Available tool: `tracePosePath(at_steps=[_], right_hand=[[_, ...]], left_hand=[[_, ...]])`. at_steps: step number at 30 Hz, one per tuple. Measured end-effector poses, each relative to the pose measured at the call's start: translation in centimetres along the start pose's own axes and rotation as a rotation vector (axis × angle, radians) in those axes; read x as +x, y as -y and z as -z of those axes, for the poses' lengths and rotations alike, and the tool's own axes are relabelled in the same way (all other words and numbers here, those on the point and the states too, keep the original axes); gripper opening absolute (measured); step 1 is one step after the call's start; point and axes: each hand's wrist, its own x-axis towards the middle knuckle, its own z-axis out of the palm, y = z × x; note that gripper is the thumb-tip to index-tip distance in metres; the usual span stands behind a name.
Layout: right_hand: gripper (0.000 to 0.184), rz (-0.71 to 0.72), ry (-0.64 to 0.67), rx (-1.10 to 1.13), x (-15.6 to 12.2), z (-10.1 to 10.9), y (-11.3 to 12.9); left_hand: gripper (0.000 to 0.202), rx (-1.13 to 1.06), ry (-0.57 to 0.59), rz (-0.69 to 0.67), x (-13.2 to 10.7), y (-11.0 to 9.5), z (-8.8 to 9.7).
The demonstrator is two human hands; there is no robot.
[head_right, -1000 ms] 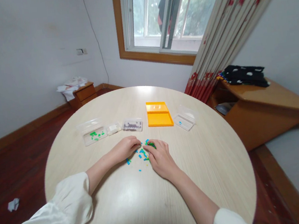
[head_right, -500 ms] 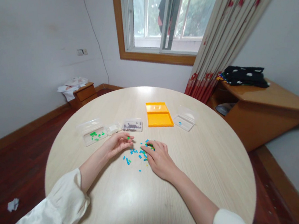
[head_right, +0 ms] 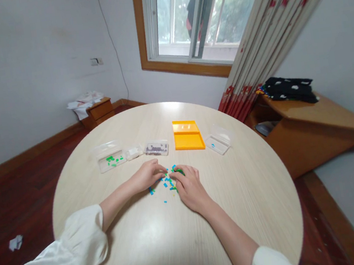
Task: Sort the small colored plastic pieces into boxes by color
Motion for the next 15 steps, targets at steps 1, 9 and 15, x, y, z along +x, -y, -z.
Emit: tracePosePath(at_steps=[1, 9, 15], right_hand=[[0.033, 0.001, -0.016, 0.005, 0.02, 0.05, 0.01], [0.029, 0.042, -0.040, -0.001, 0.04, 0.25, 0.10], [0.027, 0.024, -0.038, -0.047, 0.02, 0.26, -0.16]], left_hand=[[0.014, 0.028, 0.029, -0.020, 0.00, -0.06, -0.03], [0.016, 0.057, 0.040, -0.046, -0.06, 0.04, -0.15], [0.007, -0.302, -0.114, 0.148, 0.27, 0.52, -0.06]])
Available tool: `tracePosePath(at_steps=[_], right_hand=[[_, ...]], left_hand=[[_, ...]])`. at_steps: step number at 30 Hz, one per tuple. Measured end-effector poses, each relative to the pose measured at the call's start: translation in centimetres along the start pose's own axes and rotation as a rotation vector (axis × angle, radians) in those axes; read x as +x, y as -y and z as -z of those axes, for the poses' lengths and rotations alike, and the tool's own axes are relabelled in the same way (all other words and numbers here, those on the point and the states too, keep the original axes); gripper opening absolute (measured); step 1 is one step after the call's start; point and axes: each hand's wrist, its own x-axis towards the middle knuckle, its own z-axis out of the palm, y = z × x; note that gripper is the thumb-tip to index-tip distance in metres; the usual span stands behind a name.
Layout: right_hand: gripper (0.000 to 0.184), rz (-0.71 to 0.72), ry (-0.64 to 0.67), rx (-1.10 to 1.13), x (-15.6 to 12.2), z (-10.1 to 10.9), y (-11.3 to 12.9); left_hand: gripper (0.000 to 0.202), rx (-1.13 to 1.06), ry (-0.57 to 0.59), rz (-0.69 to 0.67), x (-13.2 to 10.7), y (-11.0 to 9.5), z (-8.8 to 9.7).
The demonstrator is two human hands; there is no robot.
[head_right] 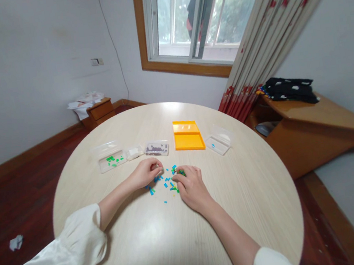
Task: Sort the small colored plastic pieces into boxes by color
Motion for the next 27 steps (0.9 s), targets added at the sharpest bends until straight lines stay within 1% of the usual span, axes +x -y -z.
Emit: tracePosePath(at_steps=[1, 3, 5, 6, 8, 11, 13, 15, 17, 19, 20, 22, 24, 27], right_hand=[[0.028, -0.007, 0.003, -0.010, 0.0, 0.0, 0.0], [0.032, -0.020, 0.010, -0.030, -0.1, -0.2, -0.1], [0.037, -0.020, 0.023, -0.045, -0.1, -0.3, -0.1], [0.039, -0.016, 0.034, -0.053, -0.2, -0.4, -0.1], [0.043, -0.003, 0.058, -0.067, -0.2, -0.5, -0.1], [0.044, 0.015, 0.091, -0.076, -0.3, -0.6, -0.1], [0.044, 0.017, 0.102, -0.071, -0.3, -0.5, -0.1], [0.044, 0.010, 0.104, -0.058, -0.3, -0.5, 0.0], [0.043, 0.002, 0.098, -0.034, -0.2, -0.4, 0.0], [0.042, -0.009, 0.075, -0.011, -0.1, -0.4, 0.0], [0.042, -0.015, 0.055, -0.005, -0.1, -0.4, 0.0], [0.040, -0.031, 0.008, -0.007, 0.0, -0.3, -0.1], [0.038, -0.058, -0.045, -0.030, 0.1, -0.1, -0.2], [0.035, -0.110, -0.109, -0.085, 0.2, 0.0, -0.5]], left_hand=[[0.007, -0.130, -0.014, 0.072, 0.1, -0.1, 0.2], [0.012, -0.461, -0.010, 0.227, 0.2, -0.2, 0.6], [0.012, -0.799, 0.007, 0.378, 0.3, -0.4, 1.1], [0.010, -0.933, 0.017, 0.441, 0.4, -0.4, 1.4], [0.009, -1.100, 0.018, 0.524, 0.4, -0.5, 1.8], [0.010, -1.173, 0.061, 0.561, 0.4, -0.6, 2.1], [0.014, -1.129, 0.094, 0.552, 0.3, -0.8, 2.0], [0.018, -0.981, 0.080, 0.486, 0.2, -1.0, 1.8], [0.015, -0.696, 0.031, 0.357, 0.0, -1.0, 1.3], [0.004, -0.354, 0.010, 0.204, -0.1, -1.0, 0.8], [0.004, -0.199, 0.018, 0.130, -0.2, -0.9, 0.6], [0.011, 0.032, 0.055, -0.001, -0.3, -0.6, 0.1], [0.016, 0.177, 0.088, -0.079, -0.3, -0.4, -0.2], [0.019, 0.288, 0.140, -0.105, -0.3, -0.3, -0.2]])
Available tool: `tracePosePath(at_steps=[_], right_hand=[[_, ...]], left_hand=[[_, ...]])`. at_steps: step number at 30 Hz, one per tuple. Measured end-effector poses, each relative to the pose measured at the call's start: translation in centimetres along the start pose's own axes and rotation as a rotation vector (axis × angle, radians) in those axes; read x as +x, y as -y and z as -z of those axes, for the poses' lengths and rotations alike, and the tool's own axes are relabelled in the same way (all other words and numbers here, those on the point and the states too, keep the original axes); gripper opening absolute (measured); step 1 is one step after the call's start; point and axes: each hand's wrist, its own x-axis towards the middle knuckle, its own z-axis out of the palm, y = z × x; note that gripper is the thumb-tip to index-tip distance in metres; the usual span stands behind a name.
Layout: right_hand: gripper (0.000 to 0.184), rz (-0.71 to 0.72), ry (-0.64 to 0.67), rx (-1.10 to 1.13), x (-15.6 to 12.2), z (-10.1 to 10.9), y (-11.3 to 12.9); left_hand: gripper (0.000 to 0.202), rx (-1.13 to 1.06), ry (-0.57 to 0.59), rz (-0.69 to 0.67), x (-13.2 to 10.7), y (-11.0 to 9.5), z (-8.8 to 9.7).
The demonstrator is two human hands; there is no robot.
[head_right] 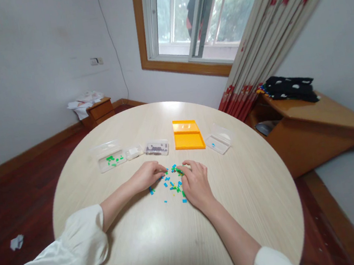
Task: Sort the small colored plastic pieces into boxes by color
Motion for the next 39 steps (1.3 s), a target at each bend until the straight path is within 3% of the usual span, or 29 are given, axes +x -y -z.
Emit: tracePosePath(at_steps=[11, 17, 22, 27, 29, 34, 39], right_hand=[[0.035, -0.041, 0.025, -0.070, 0.0, -0.3, -0.2], [0.037, -0.040, 0.053, -0.075, -0.1, -0.5, -0.3], [0.035, -0.026, 0.059, -0.076, -0.2, -0.4, -0.3], [0.034, -0.015, 0.039, -0.060, -0.2, -0.5, -0.4], [0.034, -0.012, 0.041, -0.054, -0.1, -0.5, -0.4], [0.030, -0.014, 0.030, -0.045, -0.2, -0.6, -0.3], [0.028, -0.007, 0.031, -0.026, -0.2, -0.6, -0.4]], left_hand=[[0.021, 0.075, 0.052, -0.020, 0.1, -0.5, 0.1], [0.017, 0.024, -0.002, 0.009, 0.0, -0.5, -0.1], [0.010, -0.383, -0.082, 0.192, 0.2, -0.8, 0.1], [0.021, -1.225, 0.002, 0.489, 0.2, -0.8, 1.5], [0.017, -1.453, 0.041, 0.568, 0.1, -0.7, 1.9], [0.006, -1.600, -0.016, 0.680, 0.0, -0.4, 2.3], [0.009, -1.468, 0.011, 0.602, 0.0, -0.4, 3.6]])
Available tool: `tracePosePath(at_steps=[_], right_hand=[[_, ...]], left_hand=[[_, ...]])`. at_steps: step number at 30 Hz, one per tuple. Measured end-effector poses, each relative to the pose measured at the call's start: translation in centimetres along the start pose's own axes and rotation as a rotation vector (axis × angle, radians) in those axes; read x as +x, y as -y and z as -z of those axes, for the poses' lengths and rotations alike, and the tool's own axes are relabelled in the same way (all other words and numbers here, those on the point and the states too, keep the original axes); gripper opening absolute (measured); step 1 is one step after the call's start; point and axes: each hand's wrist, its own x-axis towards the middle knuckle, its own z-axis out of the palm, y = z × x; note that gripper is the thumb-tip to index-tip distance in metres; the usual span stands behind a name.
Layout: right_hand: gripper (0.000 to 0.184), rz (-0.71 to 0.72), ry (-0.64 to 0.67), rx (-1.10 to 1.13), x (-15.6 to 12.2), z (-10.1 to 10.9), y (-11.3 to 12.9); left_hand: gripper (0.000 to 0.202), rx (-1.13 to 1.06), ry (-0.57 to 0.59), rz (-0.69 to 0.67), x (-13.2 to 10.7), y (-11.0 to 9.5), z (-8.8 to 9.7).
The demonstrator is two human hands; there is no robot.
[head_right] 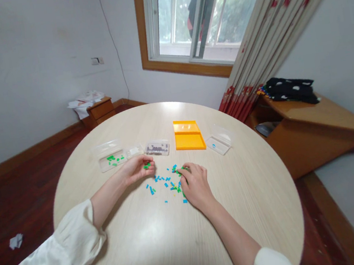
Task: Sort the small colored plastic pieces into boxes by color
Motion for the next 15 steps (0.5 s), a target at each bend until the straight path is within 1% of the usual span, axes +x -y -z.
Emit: tracePosePath(at_steps=[2, 3, 4, 6, 7, 8, 10, 12, 15], right_hand=[[0.027, -0.001, -0.004, 0.004, 0.0, 0.0, 0.0], [0.027, -0.001, -0.007, 0.006, 0.0, 0.0, 0.0], [0.028, 0.000, -0.009, 0.007, 0.0, 0.0, 0.0], [0.028, 0.003, -0.011, 0.013, 0.0, 0.0, 0.0], [0.028, 0.006, -0.010, 0.017, 0.0, 0.0, 0.0], [0.028, 0.008, -0.009, 0.019, 0.0, -0.1, 0.1], [0.028, 0.011, -0.008, 0.022, 0.0, -0.1, 0.1], [0.029, 0.012, -0.009, 0.022, 0.0, -0.1, 0.1], [0.028, 0.013, -0.013, 0.022, 0.0, 0.0, 0.1]], left_hand=[[0.017, 0.218, -0.065, -0.092, -0.5, -1.1, 0.7], [0.020, 0.368, -0.132, -0.176, -0.7, -1.7, 1.2], [0.022, 0.548, -0.240, -0.279, -0.9, -2.3, 1.8], [0.025, 0.908, -0.531, -0.468, -1.3, -3.3, 3.4], [0.025, 1.041, -0.653, -0.528, -1.5, -3.7, 4.2], [0.025, 1.146, -0.750, -0.551, -1.6, -4.0, 5.0], [0.024, 1.299, -0.840, -0.526, -1.7, -4.2, 6.3], [0.025, 1.388, -0.878, -0.495, -1.7, -4.2, 7.1], [0.027, 1.459, -0.915, -0.477, -1.6, -4.0, 7.6]])
